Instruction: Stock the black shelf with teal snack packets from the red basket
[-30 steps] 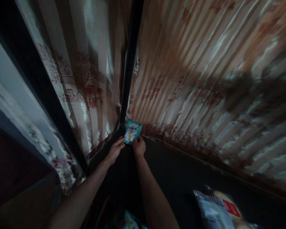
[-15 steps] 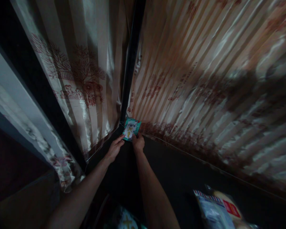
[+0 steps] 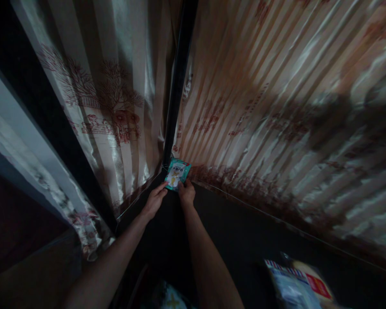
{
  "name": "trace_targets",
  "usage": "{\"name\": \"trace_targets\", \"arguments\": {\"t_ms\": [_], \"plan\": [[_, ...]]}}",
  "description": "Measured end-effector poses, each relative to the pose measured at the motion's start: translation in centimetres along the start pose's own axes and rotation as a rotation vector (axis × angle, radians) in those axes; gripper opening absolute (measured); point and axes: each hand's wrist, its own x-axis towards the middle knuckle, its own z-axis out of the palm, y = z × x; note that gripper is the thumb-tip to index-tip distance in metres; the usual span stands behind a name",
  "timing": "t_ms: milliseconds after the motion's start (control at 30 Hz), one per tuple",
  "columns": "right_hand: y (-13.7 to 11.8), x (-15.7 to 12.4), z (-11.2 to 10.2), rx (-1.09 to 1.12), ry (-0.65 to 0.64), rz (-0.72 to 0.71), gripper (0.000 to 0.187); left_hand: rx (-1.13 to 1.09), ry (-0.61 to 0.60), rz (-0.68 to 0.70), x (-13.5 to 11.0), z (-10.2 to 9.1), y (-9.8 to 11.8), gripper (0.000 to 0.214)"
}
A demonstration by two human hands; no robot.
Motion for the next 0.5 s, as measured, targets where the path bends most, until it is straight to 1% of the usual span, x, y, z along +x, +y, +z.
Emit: {"name": "trace_targets", "arguments": {"t_ms": [167,300,400,500], "plan": [[-1.3,-0.4,0.2,-0.171,-0.012,0.011,0.030,0.154,-0.003,0.062,0.4,-0.1,-0.5,0.038],[-2.0,-1.0,0.6,-0.287,0.046,0.025,0.043,0.336,-0.007,0.112,0.7,-0.4,-1.1,0.039],[-1.8,-1.0,0.8,-0.237,0.090,0.007,0.049,0.430,-0.033,0.164,0.7,-0.6,-1.7,0.042],[-1.4,-0.7,0.8,-0.123,0.109,-0.022,0.048,0.502,-0.045,0.213,0.7,-0.5,-1.9,0.042]]}}
